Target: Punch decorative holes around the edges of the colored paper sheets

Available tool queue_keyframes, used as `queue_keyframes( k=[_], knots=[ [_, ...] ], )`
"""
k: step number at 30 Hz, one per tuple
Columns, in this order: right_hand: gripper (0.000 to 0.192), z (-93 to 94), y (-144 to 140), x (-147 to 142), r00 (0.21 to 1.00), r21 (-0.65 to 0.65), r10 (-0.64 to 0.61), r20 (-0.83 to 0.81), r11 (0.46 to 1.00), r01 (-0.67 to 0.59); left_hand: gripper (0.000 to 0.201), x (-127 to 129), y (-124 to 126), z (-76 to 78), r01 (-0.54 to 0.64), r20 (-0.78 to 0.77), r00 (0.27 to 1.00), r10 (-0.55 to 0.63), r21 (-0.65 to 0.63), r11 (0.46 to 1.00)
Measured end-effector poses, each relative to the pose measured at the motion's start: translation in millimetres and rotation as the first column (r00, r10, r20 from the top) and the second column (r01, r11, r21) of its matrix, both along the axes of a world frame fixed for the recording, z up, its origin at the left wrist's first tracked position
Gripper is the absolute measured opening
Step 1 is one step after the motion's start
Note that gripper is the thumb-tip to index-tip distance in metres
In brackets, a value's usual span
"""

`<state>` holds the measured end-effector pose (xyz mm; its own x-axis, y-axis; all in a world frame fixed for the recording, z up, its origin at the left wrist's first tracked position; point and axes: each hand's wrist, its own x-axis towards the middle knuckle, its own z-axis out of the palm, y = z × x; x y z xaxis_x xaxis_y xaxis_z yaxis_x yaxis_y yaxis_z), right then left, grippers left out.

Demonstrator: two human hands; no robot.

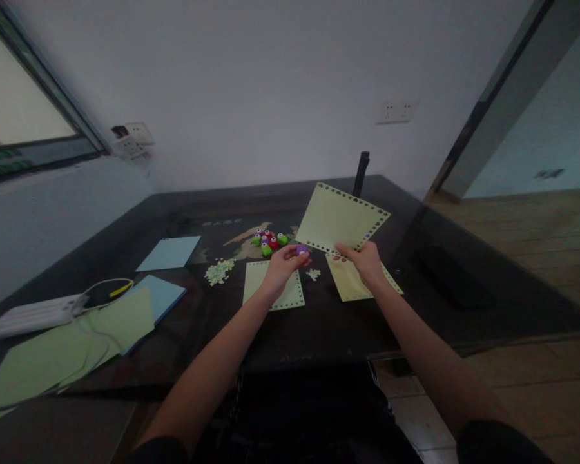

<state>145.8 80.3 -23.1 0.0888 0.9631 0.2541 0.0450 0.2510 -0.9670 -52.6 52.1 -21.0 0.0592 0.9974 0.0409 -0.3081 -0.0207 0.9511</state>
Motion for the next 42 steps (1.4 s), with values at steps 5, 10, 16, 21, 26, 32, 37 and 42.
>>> queue_keyframes(
  k=[5, 10, 16, 21, 26, 32, 37, 42],
  knots=[
    [0.036, 3.0, -2.1, -0.9, 0.999, 0.001, 0.035, 0.037, 0.999, -0.035, 0.027, 2.1, 0.5, -1.1, 0.013, 0.061, 0.998, -0.012, -0.022, 1.000],
    [0.035, 0.1, 1.6, 1.4, 0.999, 0.016, 0.023, 0.029, 1.000, -0.024, 0.027, 2.2, -1.2, 1.5, 0.039, 0.082, 0.996, -0.036, -0.026, 0.999],
    [0.037, -2.5, 4.5, 3.1, 0.999, 0.024, 0.030, 0.023, 0.999, -0.031, 0.029, 2.2, -3.6, 4.3, 0.043, 0.083, 0.996, -0.039, -0.037, 0.998],
    [0.034, -2.7, 4.5, 3.8, 0.998, 0.030, 0.047, 0.050, 0.998, -0.048, 0.025, 2.6, -4.6, 5.6, 0.042, 0.089, 0.995, -0.039, -0.039, 0.998],
    [0.032, 0.5, 2.9, 3.7, 0.996, 0.027, 0.040, 0.084, 0.999, -0.042, 0.027, 2.7, -3.4, 5.3, 0.005, 0.115, 0.993, 0.000, -0.046, 0.999],
    [0.032, 2.2, 3.2, 5.5, 0.990, 0.033, 0.054, 0.127, 0.998, -0.059, 0.027, 1.1, -1.9, 5.5, -0.013, 0.058, 0.998, 0.016, -0.039, 0.999],
    [0.035, 1.8, 4.9, 8.1, 0.987, 0.024, 0.078, 0.144, 0.996, -0.082, 0.027, -1.1, -1.3, 5.4, -0.030, -0.034, 0.999, 0.029, -0.029, 0.999],
    [0.033, 2.8, 3.6, 9.0, 0.985, 0.004, 0.099, 0.144, 0.995, -0.100, 0.029, -1.7, -1.6, 6.3, -0.056, -0.057, 0.997, 0.054, -0.042, 0.998]
  ],
)
